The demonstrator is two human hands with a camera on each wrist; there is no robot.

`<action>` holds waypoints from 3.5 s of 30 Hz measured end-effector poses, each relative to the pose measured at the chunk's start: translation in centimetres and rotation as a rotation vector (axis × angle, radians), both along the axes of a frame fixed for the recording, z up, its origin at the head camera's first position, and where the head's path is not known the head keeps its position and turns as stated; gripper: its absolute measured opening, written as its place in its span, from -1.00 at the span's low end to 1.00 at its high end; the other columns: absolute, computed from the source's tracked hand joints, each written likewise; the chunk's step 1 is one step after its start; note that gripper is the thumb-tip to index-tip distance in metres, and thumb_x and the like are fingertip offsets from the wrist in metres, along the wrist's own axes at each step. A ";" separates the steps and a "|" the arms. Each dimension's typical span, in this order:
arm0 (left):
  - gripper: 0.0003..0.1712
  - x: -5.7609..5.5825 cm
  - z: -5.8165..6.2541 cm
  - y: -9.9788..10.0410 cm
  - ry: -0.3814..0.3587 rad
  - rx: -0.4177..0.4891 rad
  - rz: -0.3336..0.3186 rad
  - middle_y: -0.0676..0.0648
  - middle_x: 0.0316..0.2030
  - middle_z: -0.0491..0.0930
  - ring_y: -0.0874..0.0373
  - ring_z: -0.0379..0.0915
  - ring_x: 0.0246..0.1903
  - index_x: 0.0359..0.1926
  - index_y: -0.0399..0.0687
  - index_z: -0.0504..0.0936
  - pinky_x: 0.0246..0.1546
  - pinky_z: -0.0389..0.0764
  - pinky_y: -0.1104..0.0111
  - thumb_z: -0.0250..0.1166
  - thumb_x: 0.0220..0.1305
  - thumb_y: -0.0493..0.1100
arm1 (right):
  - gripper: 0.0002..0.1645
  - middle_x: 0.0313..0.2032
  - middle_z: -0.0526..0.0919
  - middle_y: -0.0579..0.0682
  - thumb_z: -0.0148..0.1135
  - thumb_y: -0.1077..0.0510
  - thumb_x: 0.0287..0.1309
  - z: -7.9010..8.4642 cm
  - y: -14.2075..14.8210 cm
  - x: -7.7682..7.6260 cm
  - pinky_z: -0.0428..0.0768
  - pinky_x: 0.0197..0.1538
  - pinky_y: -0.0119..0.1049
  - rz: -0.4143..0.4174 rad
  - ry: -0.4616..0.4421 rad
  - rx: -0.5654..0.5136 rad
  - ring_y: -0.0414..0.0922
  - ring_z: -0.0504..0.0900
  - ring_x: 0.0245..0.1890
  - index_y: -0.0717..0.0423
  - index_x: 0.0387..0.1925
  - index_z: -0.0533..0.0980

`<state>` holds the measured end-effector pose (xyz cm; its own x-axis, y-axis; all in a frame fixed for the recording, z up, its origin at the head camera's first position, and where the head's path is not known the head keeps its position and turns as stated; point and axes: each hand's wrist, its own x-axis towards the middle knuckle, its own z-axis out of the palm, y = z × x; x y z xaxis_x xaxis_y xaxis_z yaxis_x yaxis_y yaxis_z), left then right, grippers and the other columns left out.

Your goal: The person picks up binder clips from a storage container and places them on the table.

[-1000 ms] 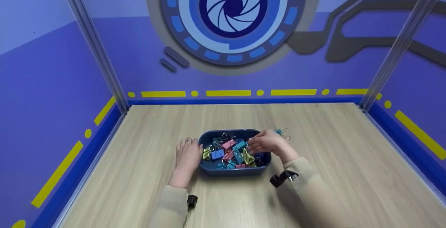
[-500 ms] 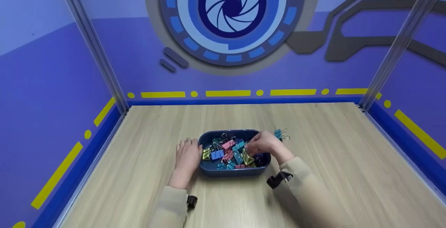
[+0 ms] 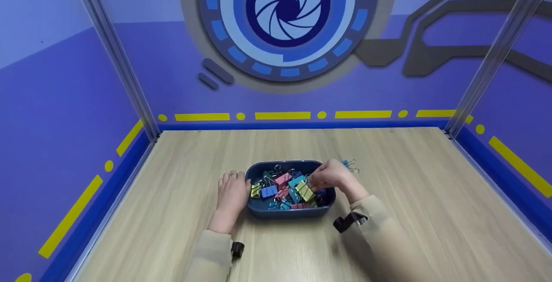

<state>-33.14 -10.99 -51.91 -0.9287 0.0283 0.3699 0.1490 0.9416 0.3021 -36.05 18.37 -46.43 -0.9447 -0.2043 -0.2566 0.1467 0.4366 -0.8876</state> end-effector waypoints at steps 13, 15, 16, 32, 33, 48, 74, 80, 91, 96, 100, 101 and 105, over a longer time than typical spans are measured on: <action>-0.69 0.1 0.0 0.0 0.020 -0.004 -0.003 -0.30 -0.16 0.62 -0.23 0.48 -0.07 -0.10 -0.31 0.63 -0.06 0.43 0.01 0.22 0.41 -0.09 | -0.77 -0.44 0.77 0.07 0.26 0.39 0.21 0.3 1.3 -0.1 0.74 -0.24 -0.33 -0.018 -0.025 -0.126 -0.18 0.76 -0.48 0.55 -0.17 0.64; -0.68 0.1 0.0 0.0 0.019 0.001 -0.003 -0.31 -0.15 0.62 -0.24 0.48 -0.06 -0.10 -0.31 0.63 -0.05 0.43 0.01 0.22 0.42 -0.09 | -0.74 -0.43 0.77 0.06 0.23 0.39 0.23 0.3 1.6 -0.2 0.75 -0.22 -0.32 -0.022 -0.029 -0.157 -0.19 0.76 -0.46 0.56 -0.13 0.62; -0.69 0.1 0.0 0.0 0.024 -0.004 -0.003 -0.30 -0.16 0.63 -0.23 0.49 -0.07 -0.10 -0.31 0.63 -0.07 0.43 0.01 0.22 0.41 -0.10 | -0.72 -0.41 0.77 0.06 0.21 0.38 0.24 0.4 1.7 -0.2 0.75 -0.20 -0.32 -0.017 -0.031 -0.173 -0.19 0.77 -0.44 0.57 -0.11 0.61; -0.70 0.0 -0.1 0.0 0.038 0.012 -0.006 -0.31 -0.17 0.63 -0.24 0.49 -0.07 -0.12 -0.31 0.63 -0.06 0.43 0.00 0.24 0.39 -0.10 | -0.55 -0.37 0.80 0.07 0.15 0.38 0.32 1.4 4.9 -0.4 0.74 -0.13 -0.34 -0.006 -0.033 -0.388 -0.18 0.81 -0.38 0.73 0.09 0.43; -0.70 0.0 0.0 0.0 0.036 0.013 -0.005 -0.31 -0.16 0.63 -0.24 0.49 -0.07 -0.11 -0.31 0.63 -0.06 0.43 0.00 0.24 0.39 -0.10 | -0.54 -0.36 0.80 0.07 0.14 0.38 0.34 1.4 5.2 -0.4 0.73 -0.11 -0.34 -0.006 -0.030 -0.393 -0.18 0.81 -0.36 0.74 0.11 0.41; -0.70 0.1 0.0 -0.1 0.033 0.016 -0.001 -0.30 -0.15 0.63 -0.23 0.48 -0.08 -0.11 -0.30 0.63 -0.07 0.42 0.01 0.24 0.39 -0.10 | -0.78 -0.36 0.80 -0.03 0.02 0.37 0.42 0.5 11.6 -1.1 0.70 -0.12 -0.45 -0.098 -0.052 -0.517 -0.24 0.80 -0.33 0.28 -0.21 0.62; -0.68 0.1 0.1 0.0 -0.008 0.018 -0.003 -0.29 -0.17 0.61 -0.21 0.48 -0.08 -0.08 -0.30 0.63 -0.07 0.42 0.02 0.21 0.43 -0.08 | -0.76 -0.45 0.79 0.07 0.12 0.41 0.35 -3.3 17.7 -1.8 0.74 -0.15 -0.32 -0.460 -0.108 -0.488 -0.17 0.80 -0.44 0.29 -0.34 0.70; -0.69 0.0 0.0 -0.1 0.001 0.018 -0.003 -0.28 -0.17 0.62 -0.21 0.48 -0.09 -0.09 -0.29 0.63 -0.07 0.42 0.02 0.21 0.43 -0.09 | -0.80 -0.47 0.78 0.09 0.12 0.44 0.32 -3.6 17.3 -2.3 0.74 -0.18 -0.34 -0.491 -0.124 -0.514 -0.17 0.78 -0.47 0.38 -0.29 0.67; -0.68 0.0 -0.1 -0.1 0.009 0.032 -0.003 -0.29 -0.16 0.63 -0.22 0.50 -0.07 -0.09 -0.29 0.64 -0.07 0.43 0.01 0.22 0.42 -0.08 | -0.50 -0.46 0.79 0.03 0.13 0.34 0.40 -3.9 16.2 -2.8 0.73 -0.12 -0.33 -0.500 -0.049 -0.411 -0.21 0.79 -0.45 0.64 0.24 0.36; -0.67 0.0 0.0 0.0 -0.001 0.024 -0.001 -0.30 -0.14 0.63 -0.23 0.50 -0.05 -0.09 -0.30 0.64 -0.06 0.43 0.00 0.21 0.43 -0.08 | -0.51 -0.46 0.75 0.01 0.07 0.25 0.46 -3.8 15.9 -2.9 0.74 -0.05 -0.20 -0.526 -0.013 -0.424 -0.19 0.77 -0.46 0.63 0.20 0.38; -0.68 0.1 0.0 0.0 -0.016 0.030 0.005 -0.28 -0.15 0.62 -0.22 0.48 -0.07 -0.10 -0.30 0.63 -0.08 0.42 0.02 0.20 0.43 -0.08 | -0.41 -0.45 0.74 -0.04 0.07 0.22 0.47 -3.6 15.9 -2.8 0.72 0.01 -0.19 -0.544 -0.003 -0.398 -0.20 0.76 -0.44 0.64 0.30 0.28; -0.68 0.1 0.0 0.1 -0.020 0.032 0.006 -0.28 -0.16 0.62 -0.21 0.48 -0.08 -0.10 -0.30 0.63 -0.08 0.42 0.02 0.20 0.43 -0.08 | -0.37 -0.43 0.76 -0.05 0.08 0.22 0.46 -3.5 15.9 -2.8 0.72 0.03 -0.20 -0.547 0.000 -0.382 -0.21 0.77 -0.42 0.62 0.34 0.24; -0.69 0.0 0.0 0.0 -0.020 0.035 0.009 -0.27 -0.17 0.63 -0.21 0.48 -0.08 -0.11 -0.29 0.63 -0.08 0.42 0.02 0.21 0.43 -0.08 | -0.34 -0.36 0.75 -0.10 0.08 0.19 0.46 -3.1 15.9 -2.7 0.68 0.09 -0.28 -0.550 0.005 -0.328 -0.22 0.77 -0.28 0.54 0.41 0.21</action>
